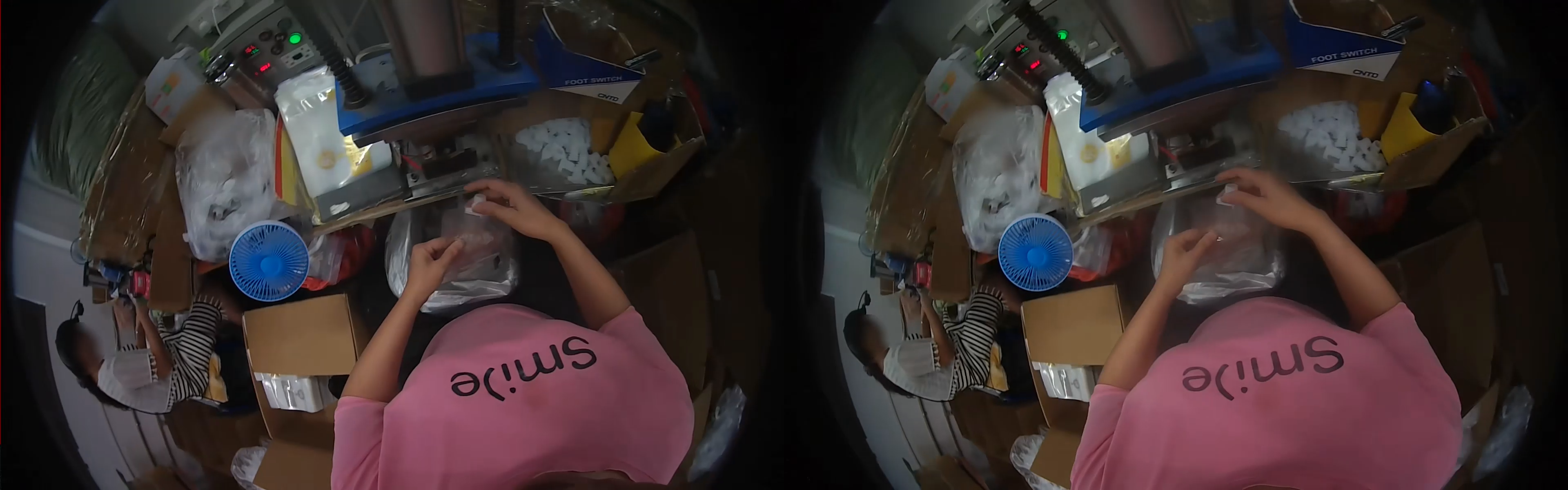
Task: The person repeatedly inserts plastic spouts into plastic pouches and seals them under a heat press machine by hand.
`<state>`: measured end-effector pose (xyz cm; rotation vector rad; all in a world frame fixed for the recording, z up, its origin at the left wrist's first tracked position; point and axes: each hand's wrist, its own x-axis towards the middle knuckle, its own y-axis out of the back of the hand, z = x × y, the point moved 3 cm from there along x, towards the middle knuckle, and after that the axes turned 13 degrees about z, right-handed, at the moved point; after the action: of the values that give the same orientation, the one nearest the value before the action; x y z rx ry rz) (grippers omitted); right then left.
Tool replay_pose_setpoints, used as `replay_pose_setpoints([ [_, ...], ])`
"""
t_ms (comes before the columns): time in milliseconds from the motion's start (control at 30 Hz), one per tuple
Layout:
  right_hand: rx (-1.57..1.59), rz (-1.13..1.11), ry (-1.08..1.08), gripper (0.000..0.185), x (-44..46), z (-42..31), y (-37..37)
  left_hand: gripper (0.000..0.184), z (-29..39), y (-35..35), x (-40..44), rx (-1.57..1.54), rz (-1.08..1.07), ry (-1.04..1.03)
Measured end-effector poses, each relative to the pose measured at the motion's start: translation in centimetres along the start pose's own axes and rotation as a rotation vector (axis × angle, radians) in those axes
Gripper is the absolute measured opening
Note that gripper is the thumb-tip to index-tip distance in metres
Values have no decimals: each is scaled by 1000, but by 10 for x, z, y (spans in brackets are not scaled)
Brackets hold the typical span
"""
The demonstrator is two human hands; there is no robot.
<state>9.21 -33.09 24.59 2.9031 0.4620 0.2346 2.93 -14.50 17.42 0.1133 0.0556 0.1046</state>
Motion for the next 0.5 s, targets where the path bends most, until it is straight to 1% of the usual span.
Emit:
replay_pose_setpoints([
  [33, 60, 86, -1, 24, 0, -1, 3, 26, 5, -2, 6, -4, -15, -11],
  [67, 51, 96, 5, 24, 3, 1, 8, 26, 8, -3, 13, -27, 21, 58],
  [100, -23, 215, 68, 27, 6, 3, 18, 27, 13, -4, 18, -51, 62, 130],
  [133, -97, 331, 132, 31, 8, 4, 29, 27, 29, -8, 22, -58, 59, 124],
  [167, -105, 330, 136, 31, 8, 7, 39, 26, 45, -10, 25, -112, 125, 214],
  [200, -272, 401, 147, 32, 9, 10, 53, 26, 54, -10, 30, -166, 193, 303],
  [233, -438, 470, 160, 33, 9, 12, 65, 26, 47, -10, 41, -173, 198, 297],
  [267, -441, 465, 170, 33, 8, 13, 74, 26, 31, -11, 55, -256, 200, 299],
  [300, -628, 566, 184, 33, 4, 12, 86, 26, 23, -12, 63, -338, 203, 301],
  [333, -813, 667, 202, 33, 1, 12, 95, 26, 28, -14, 65, -345, 213, 294],
  [367, -812, 660, 214, 33, 0, 14, 101, 24, 33, -17, 65, -451, 243, 318],
  [400, -933, 660, 169, 31, -1, 18, 106, 23, 35, -18, 65, -555, 272, 343],
  [433, -1052, 661, 121, 29, -1, 21, 108, 23, 35, -17, 66, -556, 280, 338],
  [500, -1061, 626, 160, 27, 3, 31, 105, 24, 32, -15, 67, -537, 229, 290],
])
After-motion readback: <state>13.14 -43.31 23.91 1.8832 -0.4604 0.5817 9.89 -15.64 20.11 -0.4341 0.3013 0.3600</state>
